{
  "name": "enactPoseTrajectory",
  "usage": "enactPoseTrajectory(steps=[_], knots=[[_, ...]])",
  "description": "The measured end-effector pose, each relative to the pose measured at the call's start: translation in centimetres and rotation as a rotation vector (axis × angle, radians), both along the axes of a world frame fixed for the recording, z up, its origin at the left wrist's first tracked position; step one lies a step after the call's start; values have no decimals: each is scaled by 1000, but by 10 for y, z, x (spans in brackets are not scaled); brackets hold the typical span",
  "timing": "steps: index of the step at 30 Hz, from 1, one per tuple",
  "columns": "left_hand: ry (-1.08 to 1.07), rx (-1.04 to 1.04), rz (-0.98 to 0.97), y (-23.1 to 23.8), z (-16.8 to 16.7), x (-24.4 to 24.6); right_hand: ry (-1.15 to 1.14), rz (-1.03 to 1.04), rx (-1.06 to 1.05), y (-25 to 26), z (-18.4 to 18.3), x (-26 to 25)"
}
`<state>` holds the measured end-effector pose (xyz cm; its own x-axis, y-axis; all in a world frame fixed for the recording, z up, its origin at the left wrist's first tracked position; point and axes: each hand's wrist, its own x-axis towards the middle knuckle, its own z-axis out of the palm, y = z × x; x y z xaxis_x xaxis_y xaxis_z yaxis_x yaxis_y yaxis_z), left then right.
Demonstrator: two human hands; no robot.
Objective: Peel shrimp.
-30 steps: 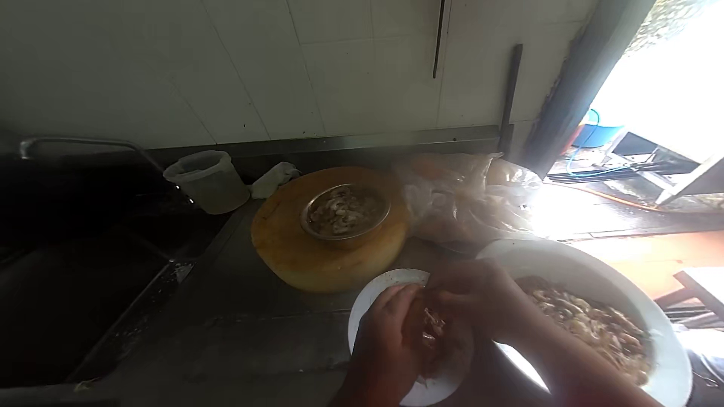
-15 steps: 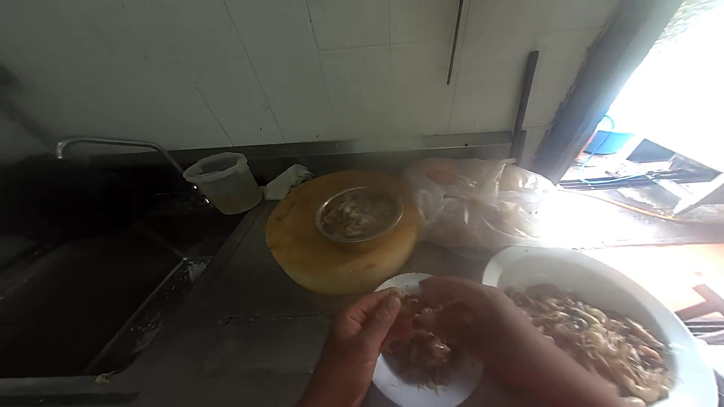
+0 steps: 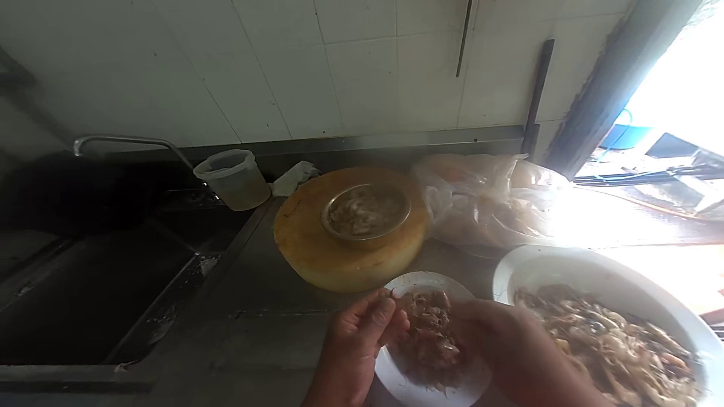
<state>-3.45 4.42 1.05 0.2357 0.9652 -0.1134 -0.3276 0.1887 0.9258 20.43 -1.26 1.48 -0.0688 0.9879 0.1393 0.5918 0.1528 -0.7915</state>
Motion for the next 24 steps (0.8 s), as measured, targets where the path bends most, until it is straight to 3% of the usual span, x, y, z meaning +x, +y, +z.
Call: enactPoseTrajectory(steps=[4, 10, 15, 19, 22, 24], knots=[[129, 131, -87, -6, 3, 4, 142, 107, -53, 5, 6, -7], [278, 422, -126, -16, 4, 14, 261, 134, 34, 11, 6, -16], [167, 247, -2, -16, 4, 14, 212, -53, 137, 4, -2, -14], [34, 113, 9, -9, 3, 6, 109, -66, 110, 3, -11, -6], [59, 189, 17, -10, -5, 10, 87, -12, 55, 5, -11, -10], [115, 311, 21, -11, -10, 15, 295, 46, 4, 6, -7, -15]])
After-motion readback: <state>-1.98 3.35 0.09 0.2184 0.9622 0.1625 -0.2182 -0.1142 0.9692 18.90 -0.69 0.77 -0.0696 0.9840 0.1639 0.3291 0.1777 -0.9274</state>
